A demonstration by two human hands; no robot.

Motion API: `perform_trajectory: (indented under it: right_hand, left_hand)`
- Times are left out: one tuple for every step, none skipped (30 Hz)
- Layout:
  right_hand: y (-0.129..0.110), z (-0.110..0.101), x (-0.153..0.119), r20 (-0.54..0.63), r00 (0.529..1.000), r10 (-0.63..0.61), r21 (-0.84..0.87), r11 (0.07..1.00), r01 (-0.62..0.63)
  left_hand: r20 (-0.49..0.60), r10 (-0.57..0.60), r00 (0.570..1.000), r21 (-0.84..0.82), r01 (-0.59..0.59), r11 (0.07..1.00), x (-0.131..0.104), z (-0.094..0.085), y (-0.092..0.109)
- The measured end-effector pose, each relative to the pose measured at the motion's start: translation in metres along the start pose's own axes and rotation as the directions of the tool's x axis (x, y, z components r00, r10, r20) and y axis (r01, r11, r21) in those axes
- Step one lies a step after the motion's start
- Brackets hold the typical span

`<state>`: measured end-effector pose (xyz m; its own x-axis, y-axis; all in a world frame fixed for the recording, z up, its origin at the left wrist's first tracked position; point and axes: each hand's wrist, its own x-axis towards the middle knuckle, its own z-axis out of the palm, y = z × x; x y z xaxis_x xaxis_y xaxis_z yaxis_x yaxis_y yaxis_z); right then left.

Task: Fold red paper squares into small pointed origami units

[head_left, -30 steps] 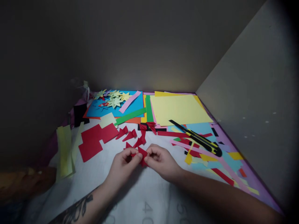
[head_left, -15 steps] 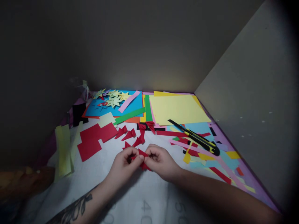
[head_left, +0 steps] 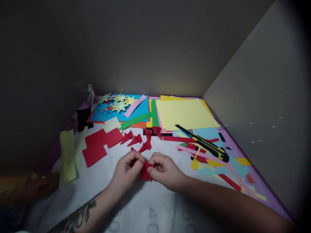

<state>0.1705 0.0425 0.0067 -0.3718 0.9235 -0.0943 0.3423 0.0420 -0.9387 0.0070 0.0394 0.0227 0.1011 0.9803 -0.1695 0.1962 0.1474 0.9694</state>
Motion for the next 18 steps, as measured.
perform_trajectory:
  right_hand:
    - [0.001,0.0,0.0,-0.002,1.0,-0.002,0.003,1.0,0.002]
    - [0.001,0.0,0.0,-0.008,1.0,0.0,0.007,1.0,0.0]
    - [0.002,0.0,0.001,-0.018,1.0,0.006,0.014,1.0,-0.006]
    - [0.003,0.0,0.001,-0.028,1.0,0.014,0.025,1.0,-0.013]
    - [0.004,0.0,0.002,-0.039,0.999,0.022,0.041,0.999,-0.02]
    - [0.004,0.0,0.002,-0.052,0.998,0.031,0.065,0.997,-0.027]
    - [0.005,0.0,0.003,-0.065,0.997,0.04,0.094,0.995,-0.034]
    - [0.005,0.0,0.003,-0.08,0.996,0.05,0.125,0.991,-0.039]
    - [0.006,0.0,0.004,-0.095,0.994,0.059,0.154,0.987,-0.044]
    - [0.006,0.0,0.004,-0.109,0.992,0.068,0.177,0.983,-0.048]
    - [0.006,0.0,0.004,-0.116,0.99,0.076,0.193,0.98,-0.052]
    - [0.006,0.0,0.005,-0.115,0.99,0.081,0.204,0.977,-0.057]
    - [0.006,0.0,0.005,-0.108,0.991,0.085,0.209,0.976,-0.061]
    - [0.006,0.0,0.005,-0.099,0.991,0.085,0.211,0.976,-0.063]
    - [0.005,-0.001,0.005,-0.09,0.993,0.083,0.208,0.976,-0.062]
    - [0.005,-0.001,0.005,-0.085,0.993,0.077,0.202,0.978,-0.059]
    - [0.005,-0.001,0.005,-0.084,0.994,0.07,0.192,0.98,-0.053]
    - [0.005,-0.002,0.005,-0.084,0.995,0.061,0.179,0.983,-0.045]
  left_hand:
    - [-0.021,-0.005,1.0,-0.026,0.005,1.0,0.0,0.0,0.001]
    - [-0.052,-0.016,0.999,-0.06,0.013,0.998,0.001,-0.001,0.002]
    - [-0.087,-0.03,0.996,-0.098,0.021,0.995,0.001,-0.001,0.002]
    - [-0.117,-0.042,0.992,-0.133,0.026,0.991,0.002,-0.002,0.002]
    - [-0.135,-0.049,0.99,-0.158,0.028,0.987,0.002,-0.002,0.002]
    - [-0.132,-0.053,0.99,-0.166,0.031,0.986,0.002,-0.001,0.001]
    - [-0.108,-0.054,0.993,-0.158,0.037,0.987,0.002,-0.001,0.0]
    - [-0.068,-0.057,0.996,-0.138,0.047,0.989,0.003,0.0,-0.001]
    - [-0.021,-0.064,0.998,-0.115,0.061,0.991,0.003,0.001,-0.003]
    - [0.024,-0.077,0.997,-0.091,0.079,0.993,0.003,0.002,-0.004]
    - [0.057,-0.091,0.994,-0.068,0.095,0.993,0.003,0.003,-0.006]
    - [0.076,-0.101,0.992,-0.047,0.105,0.993,0.003,0.004,-0.007]
    - [0.081,-0.104,0.991,-0.028,0.107,0.994,0.002,0.005,-0.008]
    - [0.079,-0.104,0.991,-0.007,0.105,0.994,0.002,0.005,-0.008]
    - [0.077,-0.101,0.992,0.015,0.1,0.995,0.002,0.004,-0.008]
    - [0.083,-0.096,0.992,0.036,0.093,0.995,0.002,0.004,-0.008]
    - [0.098,-0.093,0.991,0.057,0.087,0.995,0.002,0.003,-0.008]
    - [0.119,-0.092,0.989,0.074,0.084,0.994,0.002,0.002,-0.007]
